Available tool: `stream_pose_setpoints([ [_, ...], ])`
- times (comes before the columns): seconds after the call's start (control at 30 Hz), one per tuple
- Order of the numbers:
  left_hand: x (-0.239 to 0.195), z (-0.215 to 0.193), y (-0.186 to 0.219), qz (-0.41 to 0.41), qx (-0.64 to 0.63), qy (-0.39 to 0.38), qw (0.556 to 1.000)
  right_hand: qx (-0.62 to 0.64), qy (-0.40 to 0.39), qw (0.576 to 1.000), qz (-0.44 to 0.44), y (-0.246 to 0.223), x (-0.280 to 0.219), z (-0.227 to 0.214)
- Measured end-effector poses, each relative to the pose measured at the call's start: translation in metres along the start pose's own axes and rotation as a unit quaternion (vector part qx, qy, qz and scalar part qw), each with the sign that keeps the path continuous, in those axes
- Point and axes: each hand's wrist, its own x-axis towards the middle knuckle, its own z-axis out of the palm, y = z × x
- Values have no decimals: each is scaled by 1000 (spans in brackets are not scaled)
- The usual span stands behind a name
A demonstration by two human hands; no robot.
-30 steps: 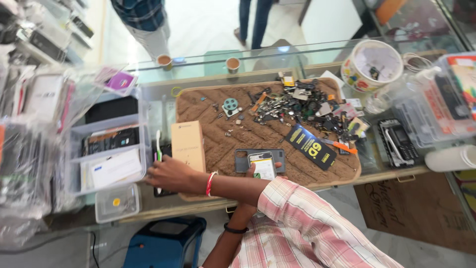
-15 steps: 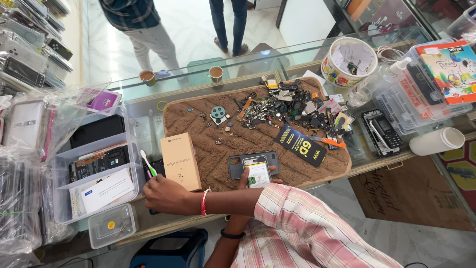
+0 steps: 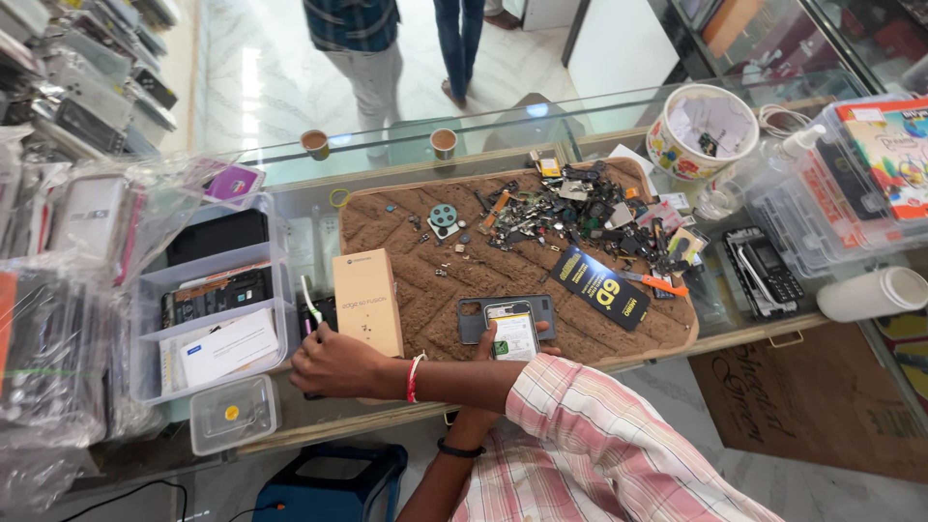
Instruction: The person handles a light blue smartphone and a black screen protector package, then removes the phone's back cover to expose the battery and internal components. They use a small tool to pry and separate parts of the phone's interior.
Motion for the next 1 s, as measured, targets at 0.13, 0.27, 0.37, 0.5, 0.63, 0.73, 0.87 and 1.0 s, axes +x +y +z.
stream_pose_setpoints([
  [0.13,2,-7,-1,6,5,-6,1000,-30,-28,999,-23,2,1,1],
  [0.27,4,-12,-4,15,20,-1,1000,-3,-13,999,-47,6,-4,-2],
  [0.37,6,-11,-4,18,7,-21,1000,66,-4,996,-56,13,-11,-14],
  [0.5,2,-9,-4,26,22,-7,999,249,162,955,-16,19,-23,-42],
  [0.63,2,-8,-2,25,61,20,998,485,163,854,95,20,-40,-82],
  [0.73,3,-5,0,29,37,19,999,699,170,676,159,26,-66,-113],
  [0.87,4,-1,-5,86,83,-12,993,544,350,740,184,45,-107,-137],
  [1.0,1,-11,-14,189,116,141,965,782,267,493,272,64,-160,-144],
])
